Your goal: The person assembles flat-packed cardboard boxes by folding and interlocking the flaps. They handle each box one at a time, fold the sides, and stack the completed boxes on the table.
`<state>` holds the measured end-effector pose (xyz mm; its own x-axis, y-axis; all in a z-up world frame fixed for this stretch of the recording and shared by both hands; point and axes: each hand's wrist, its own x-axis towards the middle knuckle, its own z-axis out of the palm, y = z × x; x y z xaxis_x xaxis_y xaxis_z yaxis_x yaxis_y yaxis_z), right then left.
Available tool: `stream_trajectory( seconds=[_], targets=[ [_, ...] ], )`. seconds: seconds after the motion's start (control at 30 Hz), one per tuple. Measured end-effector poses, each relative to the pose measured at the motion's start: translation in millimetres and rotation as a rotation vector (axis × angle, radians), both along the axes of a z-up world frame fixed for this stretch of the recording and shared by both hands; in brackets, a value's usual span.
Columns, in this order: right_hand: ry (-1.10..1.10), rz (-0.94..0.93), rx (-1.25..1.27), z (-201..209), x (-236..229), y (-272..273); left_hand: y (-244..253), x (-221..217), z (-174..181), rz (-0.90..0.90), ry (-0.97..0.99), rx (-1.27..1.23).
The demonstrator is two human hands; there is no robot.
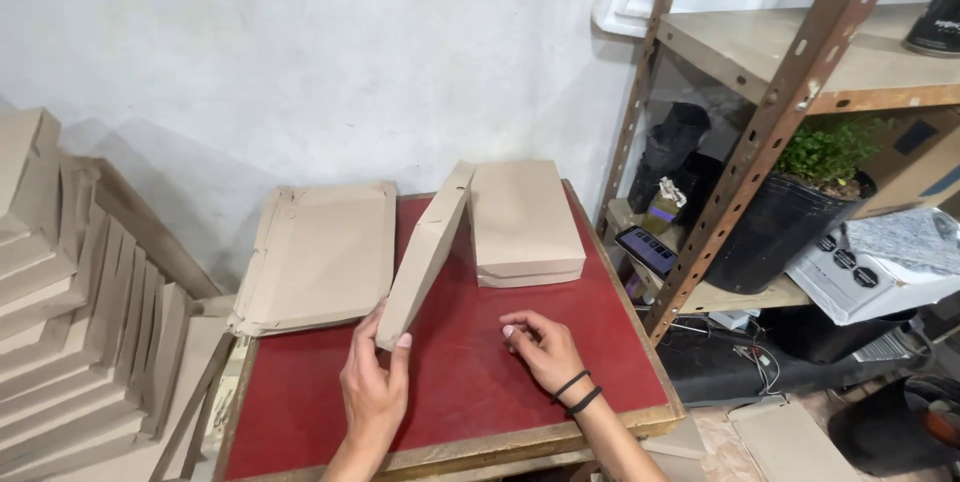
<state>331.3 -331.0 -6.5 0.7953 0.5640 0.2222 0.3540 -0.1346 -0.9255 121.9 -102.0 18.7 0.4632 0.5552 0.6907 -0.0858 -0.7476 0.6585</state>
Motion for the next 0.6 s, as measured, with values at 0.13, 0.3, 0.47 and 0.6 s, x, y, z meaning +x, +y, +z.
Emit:
stream_trajectory(
  seconds=[0.13, 0.3, 0.47, 0.6],
  targets=[
    [-0.094, -0.023, -0.071, 10.0, -18.3, 8.2, -11.4, -28.9, -21.5, 0.007, 0.066, -0.052],
    [-0.054, 0.202, 0.111, 10.1, -51.6, 29.7, -18.3, -46.9, -38.6, 0.099, 0.296, 0.216],
    [-0.126, 0.235, 0.185, -0.1, -81.6, 49.9, -8.8, -52.5, -7.1, -0.151, 0.347, 0.274],
    [-0.207, 0.233, 0.211, 30.2, -103.0, 55.9, 6.5, -46.9, 50.4, -0.279, 0.155, 0.356]
  ],
)
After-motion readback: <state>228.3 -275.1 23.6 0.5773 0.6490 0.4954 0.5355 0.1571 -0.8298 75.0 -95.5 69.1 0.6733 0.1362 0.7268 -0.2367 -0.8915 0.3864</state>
